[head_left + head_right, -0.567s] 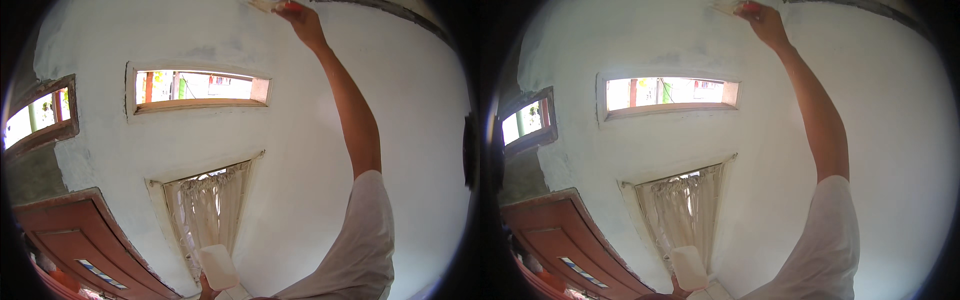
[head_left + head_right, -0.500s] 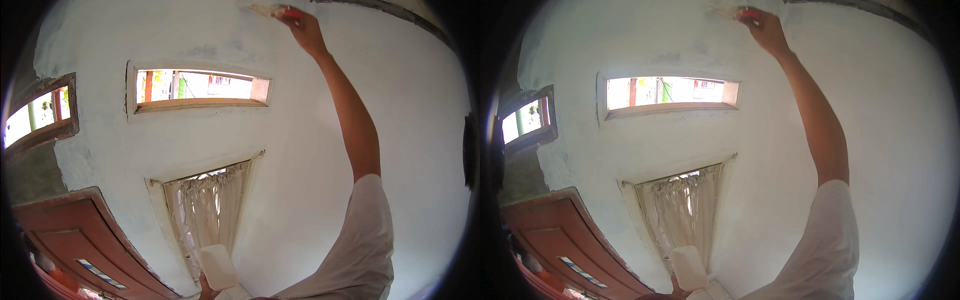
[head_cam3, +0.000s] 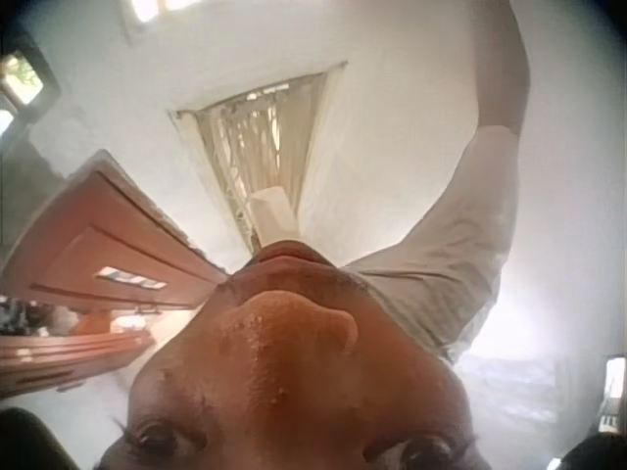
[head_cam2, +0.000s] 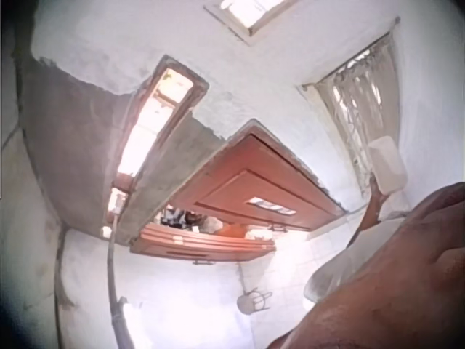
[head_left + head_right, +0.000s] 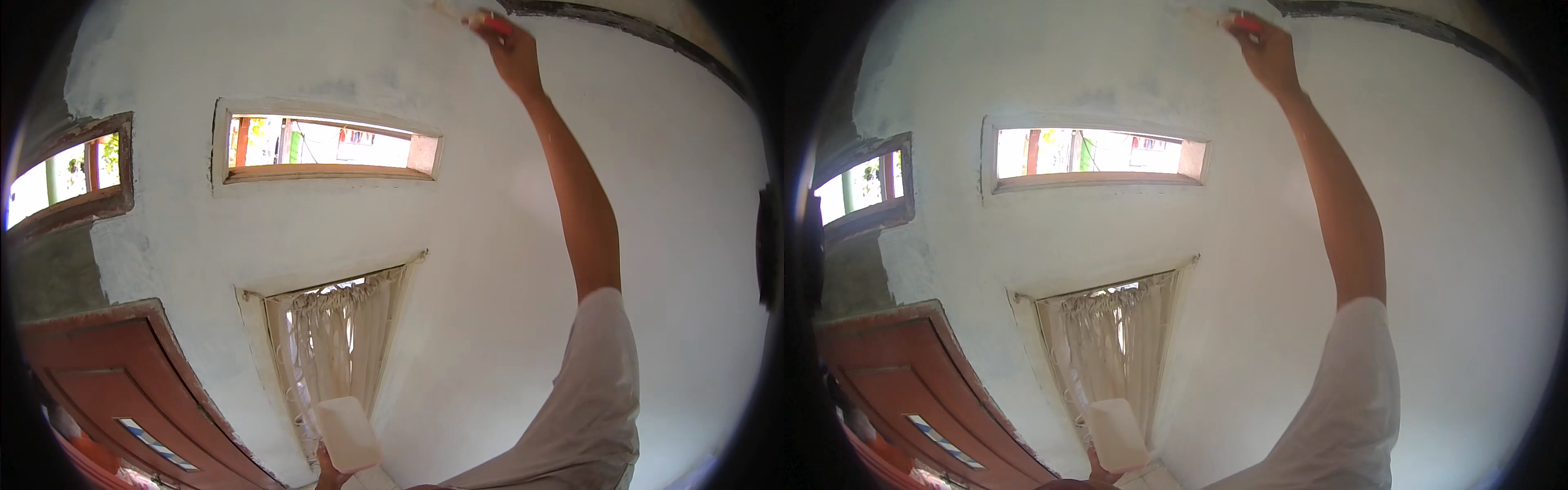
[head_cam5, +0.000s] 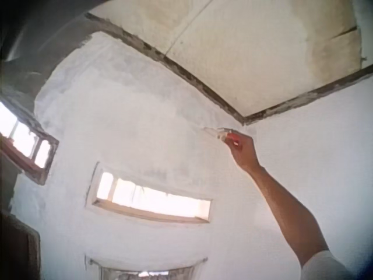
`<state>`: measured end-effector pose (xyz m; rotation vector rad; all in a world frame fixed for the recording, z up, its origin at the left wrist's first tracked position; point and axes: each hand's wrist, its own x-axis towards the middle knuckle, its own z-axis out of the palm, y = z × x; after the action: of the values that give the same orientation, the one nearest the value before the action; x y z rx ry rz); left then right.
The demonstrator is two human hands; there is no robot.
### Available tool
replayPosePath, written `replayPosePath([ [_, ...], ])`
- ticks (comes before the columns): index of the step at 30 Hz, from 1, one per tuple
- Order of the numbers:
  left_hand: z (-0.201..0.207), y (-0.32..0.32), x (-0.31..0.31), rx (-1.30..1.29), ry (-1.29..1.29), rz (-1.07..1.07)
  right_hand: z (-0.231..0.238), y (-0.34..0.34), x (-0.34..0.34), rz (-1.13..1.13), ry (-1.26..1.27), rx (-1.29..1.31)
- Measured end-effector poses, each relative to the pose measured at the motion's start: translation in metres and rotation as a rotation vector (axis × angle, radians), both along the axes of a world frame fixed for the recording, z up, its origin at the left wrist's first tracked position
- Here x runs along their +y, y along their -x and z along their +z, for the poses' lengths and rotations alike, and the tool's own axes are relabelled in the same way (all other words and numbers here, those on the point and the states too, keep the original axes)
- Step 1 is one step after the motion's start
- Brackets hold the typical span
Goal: The person paints the wall and areas around the doorway using a paintbrush and white paint from a container.
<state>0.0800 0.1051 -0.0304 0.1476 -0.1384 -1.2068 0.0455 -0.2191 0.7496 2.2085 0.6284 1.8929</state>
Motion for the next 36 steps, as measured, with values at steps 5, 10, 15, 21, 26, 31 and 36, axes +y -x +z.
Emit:
replayPosePath([
  [5, -0.024, 0.003, -0.009, -0.065, -0.038, 0.059, 0.050, -0.035, -0.013, 0.190, 0.000, 0.091],
  [10, -0.021, 0.001, -0.008, -0.154, -0.070, 0.084, -0.039, -0.013, 0.005, -0.219, -0.156, 0.108],
  [15, -0.019, -0.003, 0.001, -0.119, -0.053, -0.004, -0.136, 0.015, 0.015, -0.275, -0.239, 0.296],
  [21, -0.006, -0.003, -0.004, -0.158, -0.074, 0.064, -0.122, 0.027, 0.001, -0.025, -0.242, 0.432],
  [26, -0.007, -0.007, -0.002, -0.089, -0.099, 0.114, -0.026, 0.002, -0.013, -0.045, -0.184, 0.368],
  [31, 0.009, 0.001, 0.003, -0.063, -0.089, 0.137, 0.081, -0.028, -0.049, 0.358, -0.167, 0.351],
  [36, -0.018, -0.007, -0.007, 0.039, -0.107, 0.173, 0.089, -0.026, -0.054, 0.248, 0.123, 0.087],
])
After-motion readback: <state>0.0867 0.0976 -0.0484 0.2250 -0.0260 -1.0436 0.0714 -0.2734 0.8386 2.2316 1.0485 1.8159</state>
